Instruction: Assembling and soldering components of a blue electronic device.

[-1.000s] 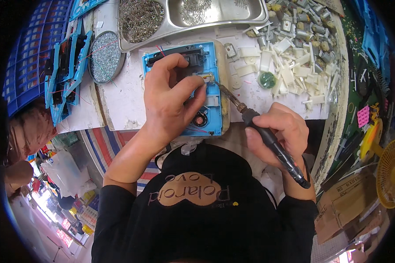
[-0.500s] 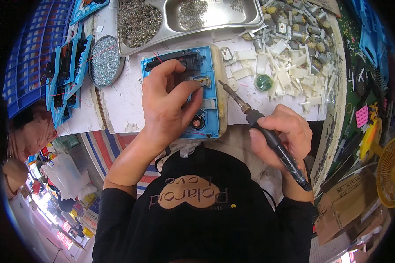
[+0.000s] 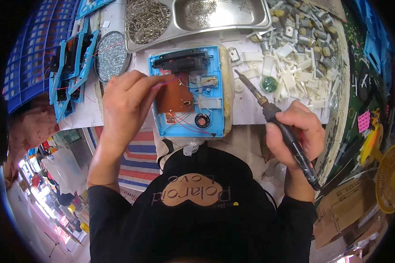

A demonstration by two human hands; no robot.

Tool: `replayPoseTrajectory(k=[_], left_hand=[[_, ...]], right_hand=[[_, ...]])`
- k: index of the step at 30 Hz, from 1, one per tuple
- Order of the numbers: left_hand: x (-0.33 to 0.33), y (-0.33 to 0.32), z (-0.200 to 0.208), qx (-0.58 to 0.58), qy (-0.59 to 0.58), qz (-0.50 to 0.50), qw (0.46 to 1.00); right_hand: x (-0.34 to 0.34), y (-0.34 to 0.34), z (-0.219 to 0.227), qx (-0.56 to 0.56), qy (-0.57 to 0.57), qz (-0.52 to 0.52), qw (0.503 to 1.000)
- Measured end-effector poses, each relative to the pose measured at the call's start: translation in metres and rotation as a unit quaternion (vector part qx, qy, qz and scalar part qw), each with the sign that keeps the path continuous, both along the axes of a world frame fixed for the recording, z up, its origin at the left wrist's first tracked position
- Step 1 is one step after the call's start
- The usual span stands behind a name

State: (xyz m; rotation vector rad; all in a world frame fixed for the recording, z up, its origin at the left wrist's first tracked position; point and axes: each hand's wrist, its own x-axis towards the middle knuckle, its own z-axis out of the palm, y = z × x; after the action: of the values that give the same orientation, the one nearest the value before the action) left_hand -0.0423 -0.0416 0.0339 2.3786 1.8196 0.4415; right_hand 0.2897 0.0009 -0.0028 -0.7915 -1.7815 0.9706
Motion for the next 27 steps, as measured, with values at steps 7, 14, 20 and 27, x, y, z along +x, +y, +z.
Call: replayPoseTrajectory(k=[7, 14, 20, 27], left_hand=[[0.021, 0.006, -0.023, 0.05, -0.219, 0.029, 0.974], [0.039, 0.016, -0.037, 0.048, -0.376, 0.065, 0.923], [0.039, 0.014, -0.038, -0.079, -0.543, 0.125, 0.826], [0.047, 0.014, -0.042, -0.1, -0.693, 0.177, 0.691]], right_hand=[[-0.045, 0.009, 0.015, -0.029, 0.059, -0.018, 0.998], [-0.049, 0.017, 0.005, -0.133, 0.1, -0.049, 0.985], [-0.099, 0.027, 0.011, -0.178, 0.122, 0.003, 0.976], [-0.131, 0.039, 0.014, -0.099, 0.044, 0.073, 0.991]])
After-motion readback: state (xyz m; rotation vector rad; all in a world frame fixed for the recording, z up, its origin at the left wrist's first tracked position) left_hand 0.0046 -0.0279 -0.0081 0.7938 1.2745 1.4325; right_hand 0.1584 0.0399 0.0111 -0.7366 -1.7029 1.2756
